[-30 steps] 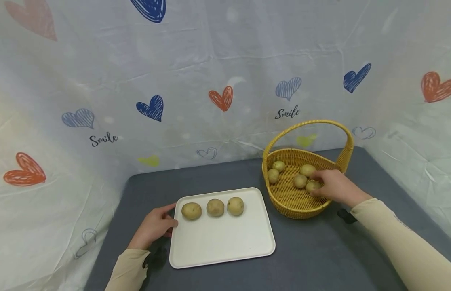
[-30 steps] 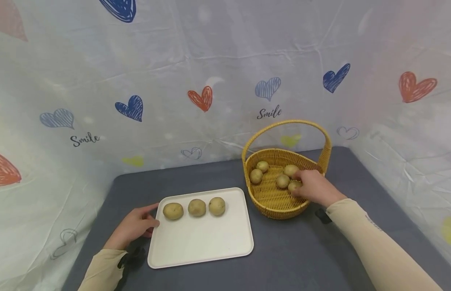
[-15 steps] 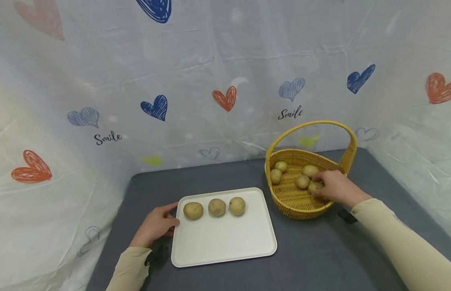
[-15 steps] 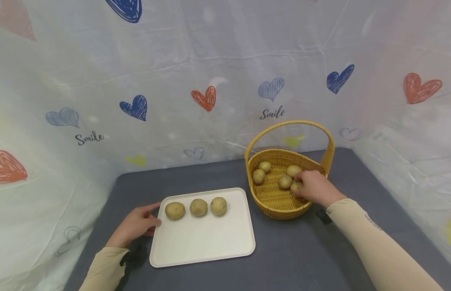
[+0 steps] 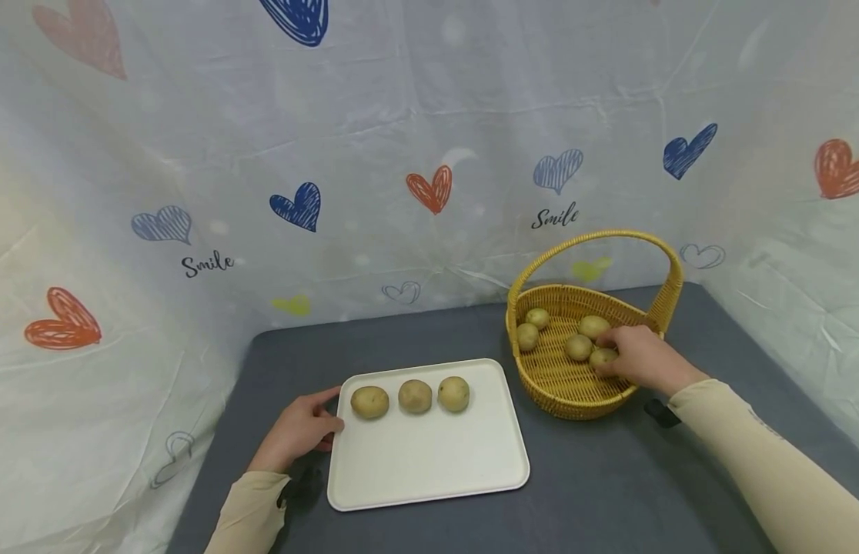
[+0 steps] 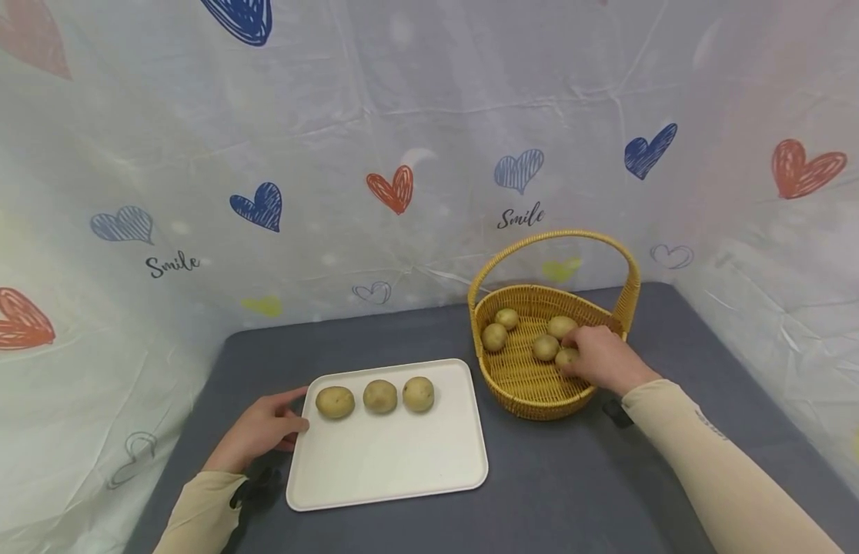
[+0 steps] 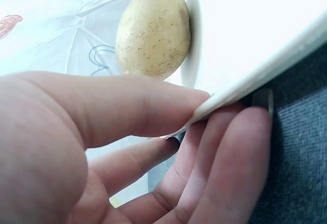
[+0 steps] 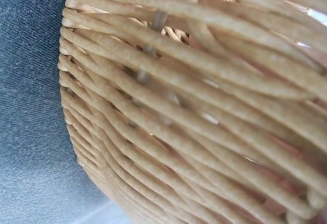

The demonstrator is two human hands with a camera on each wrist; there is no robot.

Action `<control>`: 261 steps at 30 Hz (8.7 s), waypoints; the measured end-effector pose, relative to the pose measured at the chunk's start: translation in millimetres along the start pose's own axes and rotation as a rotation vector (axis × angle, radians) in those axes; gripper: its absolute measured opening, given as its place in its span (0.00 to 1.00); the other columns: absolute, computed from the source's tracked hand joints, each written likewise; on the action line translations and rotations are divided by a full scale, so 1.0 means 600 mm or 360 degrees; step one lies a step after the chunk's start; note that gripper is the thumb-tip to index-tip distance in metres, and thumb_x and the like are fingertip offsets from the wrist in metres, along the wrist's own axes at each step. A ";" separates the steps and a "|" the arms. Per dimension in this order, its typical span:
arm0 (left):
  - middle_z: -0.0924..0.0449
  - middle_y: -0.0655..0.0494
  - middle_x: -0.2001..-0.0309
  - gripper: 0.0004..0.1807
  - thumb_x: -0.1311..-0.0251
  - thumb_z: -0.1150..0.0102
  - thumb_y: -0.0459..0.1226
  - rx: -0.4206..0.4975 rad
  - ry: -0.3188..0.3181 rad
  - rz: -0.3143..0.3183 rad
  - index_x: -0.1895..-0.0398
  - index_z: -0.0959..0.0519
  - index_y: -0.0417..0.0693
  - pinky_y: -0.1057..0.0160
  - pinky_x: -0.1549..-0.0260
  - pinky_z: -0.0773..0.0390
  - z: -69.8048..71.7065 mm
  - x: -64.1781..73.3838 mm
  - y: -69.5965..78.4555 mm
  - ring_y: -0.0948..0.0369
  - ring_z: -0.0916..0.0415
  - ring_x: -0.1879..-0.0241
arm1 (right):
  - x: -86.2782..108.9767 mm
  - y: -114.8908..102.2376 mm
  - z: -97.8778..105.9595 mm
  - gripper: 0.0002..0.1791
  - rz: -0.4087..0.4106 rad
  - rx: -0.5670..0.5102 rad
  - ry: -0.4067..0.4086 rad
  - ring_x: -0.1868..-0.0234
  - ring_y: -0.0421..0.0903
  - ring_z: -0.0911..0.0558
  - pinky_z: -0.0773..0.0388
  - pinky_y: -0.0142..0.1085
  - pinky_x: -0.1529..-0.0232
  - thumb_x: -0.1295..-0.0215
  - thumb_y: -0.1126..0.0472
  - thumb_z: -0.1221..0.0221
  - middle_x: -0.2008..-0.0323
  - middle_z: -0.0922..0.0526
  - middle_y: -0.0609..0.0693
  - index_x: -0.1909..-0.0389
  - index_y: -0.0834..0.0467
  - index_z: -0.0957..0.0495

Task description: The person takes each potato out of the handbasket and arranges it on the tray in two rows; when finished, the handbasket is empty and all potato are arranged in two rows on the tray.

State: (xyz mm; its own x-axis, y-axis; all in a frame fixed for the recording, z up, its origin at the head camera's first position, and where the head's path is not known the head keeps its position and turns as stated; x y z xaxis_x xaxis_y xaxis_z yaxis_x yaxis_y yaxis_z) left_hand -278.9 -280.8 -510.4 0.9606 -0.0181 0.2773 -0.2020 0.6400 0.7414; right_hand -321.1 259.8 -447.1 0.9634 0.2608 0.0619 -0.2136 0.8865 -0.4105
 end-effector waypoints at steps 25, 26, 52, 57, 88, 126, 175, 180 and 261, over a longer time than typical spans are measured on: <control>0.16 0.47 0.68 0.42 0.37 0.32 0.32 0.0007 -0.0005 0.0042 0.18 0.32 0.43 0.57 0.70 0.10 0.000 0.000 -0.006 0.56 0.16 0.73 | 0.029 -0.048 0.030 0.13 0.0040 -0.0035 0.0258 0.67 0.45 0.22 0.26 0.40 0.64 0.34 0.54 0.26 0.70 0.16 0.45 0.54 0.57 0.11; 0.16 0.47 0.68 0.42 0.37 0.31 0.32 0.0010 -0.0005 0.0043 0.18 0.32 0.44 0.57 0.70 0.10 0.000 0.000 -0.008 0.56 0.16 0.73 | 0.033 -0.055 0.034 0.14 0.0046 -0.0055 0.0289 0.65 0.47 0.19 0.22 0.42 0.62 0.34 0.54 0.26 0.68 0.14 0.46 0.53 0.57 0.11; 0.15 0.47 0.68 0.41 0.36 0.31 0.33 0.0018 0.0008 0.0030 0.18 0.32 0.44 0.56 0.69 0.10 0.006 0.000 -0.004 0.57 0.15 0.73 | 0.033 -0.255 -0.040 0.22 0.0206 -0.0578 0.0420 0.50 0.49 0.10 0.10 0.46 0.48 0.40 0.60 0.21 0.50 0.10 0.52 0.45 0.56 0.13; 0.16 0.46 0.69 0.41 0.36 0.31 0.32 0.0039 0.0010 0.0019 0.18 0.31 0.44 0.57 0.70 0.10 0.006 0.000 -0.002 0.57 0.15 0.74 | 0.017 -0.279 -0.059 0.22 0.0256 -0.0553 0.0391 0.51 0.49 0.09 0.10 0.47 0.49 0.39 0.61 0.22 0.49 0.09 0.52 0.45 0.55 0.13; 0.16 0.47 0.70 0.41 0.38 0.32 0.32 0.0012 0.0023 0.0031 0.19 0.30 0.44 0.57 0.71 0.10 0.000 -0.001 -0.002 0.57 0.15 0.75 | -0.010 -0.324 -0.139 0.16 0.0431 0.0049 0.0532 0.63 0.52 0.13 0.13 0.45 0.62 0.43 0.74 0.25 0.61 0.14 0.57 0.55 0.67 0.16; 0.17 0.47 0.68 0.43 0.36 0.30 0.35 0.0024 -0.0034 0.0039 0.16 0.33 0.47 0.58 0.68 0.11 -0.003 -0.005 -0.009 0.56 0.16 0.72 | 0.049 -0.298 -0.026 0.22 0.0478 -0.0145 0.0359 0.52 0.50 0.13 0.13 0.46 0.50 0.36 0.64 0.25 0.47 0.10 0.55 0.41 0.61 0.14; 0.20 0.46 0.73 0.42 0.34 0.30 0.39 0.0016 -0.0038 0.0156 0.16 0.32 0.52 0.56 0.75 0.11 -0.004 -0.002 -0.024 0.55 0.16 0.78 | -0.119 0.000 0.021 0.15 -0.0050 0.0108 -0.0285 0.69 0.47 0.22 0.27 0.37 0.69 0.41 0.80 0.37 0.66 0.10 0.55 0.60 0.63 0.08; 0.20 0.46 0.73 0.42 0.34 0.30 0.38 0.0007 -0.0030 0.0139 0.17 0.32 0.51 0.56 0.75 0.11 -0.002 -0.003 -0.021 0.55 0.17 0.78 | -0.123 0.002 0.021 0.12 -0.0034 0.0114 -0.0275 0.67 0.48 0.19 0.23 0.38 0.68 0.42 0.76 0.32 0.63 0.09 0.56 0.60 0.62 0.08; 0.19 0.46 0.75 0.39 0.34 0.29 0.35 0.0174 -0.0022 0.0080 0.18 0.29 0.54 0.57 0.73 0.10 -0.001 -0.006 -0.019 0.57 0.15 0.77 | -0.043 -0.562 -0.293 0.22 0.0774 -0.0552 -0.0166 0.64 0.31 0.19 0.22 0.22 0.60 0.45 0.63 0.24 0.56 0.08 0.45 0.46 0.58 0.10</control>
State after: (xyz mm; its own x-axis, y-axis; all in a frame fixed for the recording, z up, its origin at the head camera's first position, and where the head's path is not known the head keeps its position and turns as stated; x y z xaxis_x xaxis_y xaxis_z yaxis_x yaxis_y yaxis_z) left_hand -279.8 -287.3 -520.3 0.9462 0.0008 0.3235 -0.2699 0.5530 0.7883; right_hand -245.4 -113.1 -470.0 0.7439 0.6564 -0.1253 -0.5431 0.4847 -0.6856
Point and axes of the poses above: each hand's wrist, its own x-axis away from the middle knuckle, its own z-axis out of the back of the hand, y = z × x, the point moved 10 cm from there along -x, towards the middle knuckle
